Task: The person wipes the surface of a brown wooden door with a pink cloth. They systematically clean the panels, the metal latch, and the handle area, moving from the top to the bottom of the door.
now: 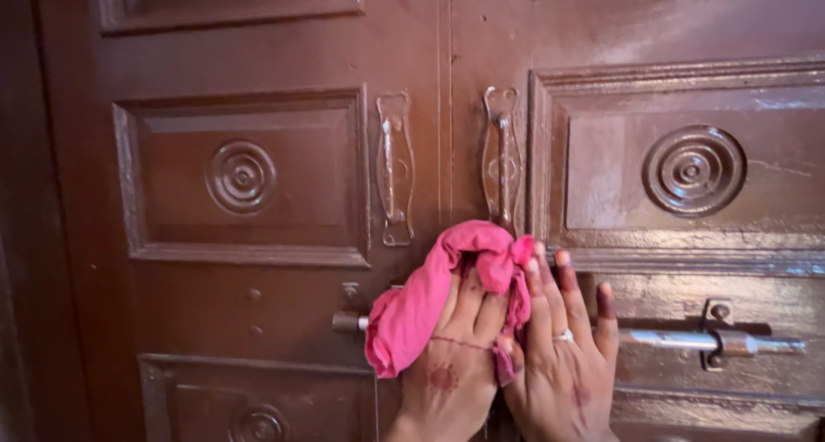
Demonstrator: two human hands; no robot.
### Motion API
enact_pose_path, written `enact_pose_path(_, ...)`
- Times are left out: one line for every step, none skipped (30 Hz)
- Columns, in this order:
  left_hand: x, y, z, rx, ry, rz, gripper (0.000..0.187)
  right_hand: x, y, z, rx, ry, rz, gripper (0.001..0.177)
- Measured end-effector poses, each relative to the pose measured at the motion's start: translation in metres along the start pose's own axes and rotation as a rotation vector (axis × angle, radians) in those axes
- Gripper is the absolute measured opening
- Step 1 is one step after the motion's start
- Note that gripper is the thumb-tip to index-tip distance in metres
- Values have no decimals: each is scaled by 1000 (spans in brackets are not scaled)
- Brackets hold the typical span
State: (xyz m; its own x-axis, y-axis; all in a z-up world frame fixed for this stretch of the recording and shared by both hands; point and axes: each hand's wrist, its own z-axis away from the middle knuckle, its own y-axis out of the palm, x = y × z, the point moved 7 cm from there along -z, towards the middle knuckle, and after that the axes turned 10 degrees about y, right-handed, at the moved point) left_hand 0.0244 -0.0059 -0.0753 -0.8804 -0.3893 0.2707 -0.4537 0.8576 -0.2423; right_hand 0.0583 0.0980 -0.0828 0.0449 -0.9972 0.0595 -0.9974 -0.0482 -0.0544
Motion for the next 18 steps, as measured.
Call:
enact_pose_path(0,-1,0,-2,25,6,67,-2,4,0,-10,0,15,72)
enact_pose_path(0,-1,2,-5,39,-5,67,-4,4,4,-9,3,33,72)
enact_pose_path(2,0,2,-7,53,-17,66,-4,6,6,2,-12,24,72)
enact_pose_path(1,2,1,-11,71,-23,65,-5,6,6,11,-26,19,72)
enact_pose_path(-1,4,1,18,94,-32,64,-6,4,7,20,-40,15,71)
enact_pose_path(-2,4,0,42,120,-42,63,-9,2,8,42,-27,-47,71)
enact_pose_path(-6,3,-2,67,146,-52,62,-11,-1,8,64,-13,-109,71)
enact_pose_path(-13,-1,-7,42,182,-74,60,-13,-4,6,81,-1,-171,72)
enact_pose_path(-22,-5,-13,17,218,-95,57,-27,-5,3,138,190,-442,73)
enact_pose_path(-34,-10,-19,-9,250,-115,55,-39,-5,3,197,383,-712,75)
enact_pose_path(-46,-15,-29,-55,268,-109,55,-48,-5,4,255,576,-981,79)
enact_pose_path(-56,-17,-44,-101,285,-103,55,-54,-25,-4,121,555,-896,72)
enact_pose_path(-65,-16,-62,-129,304,-12,57,-58,-48,-13,-11,532,-807,66)
enact_pose_path(-73,-16,-80,-154,320,80,58,-52,-79,-23,-195,395,-612,60)
enact_pose_path(-79,-16,-96,-168,329,60,61,-40,-110,-31,-366,250,-415,55)
enact_pose_path(-84,-16,-112,-182,337,41,63,-39,-129,-37,-402,302,-390,52)
enact_pose_path(-86,-12,-128,-145,326,-17,69,-37,-143,-44,-438,354,-366,49)
enact_pose_path(-87,-6,-144,-106,317,-76,74,-37,-142,-57,-359,402,-469,45)
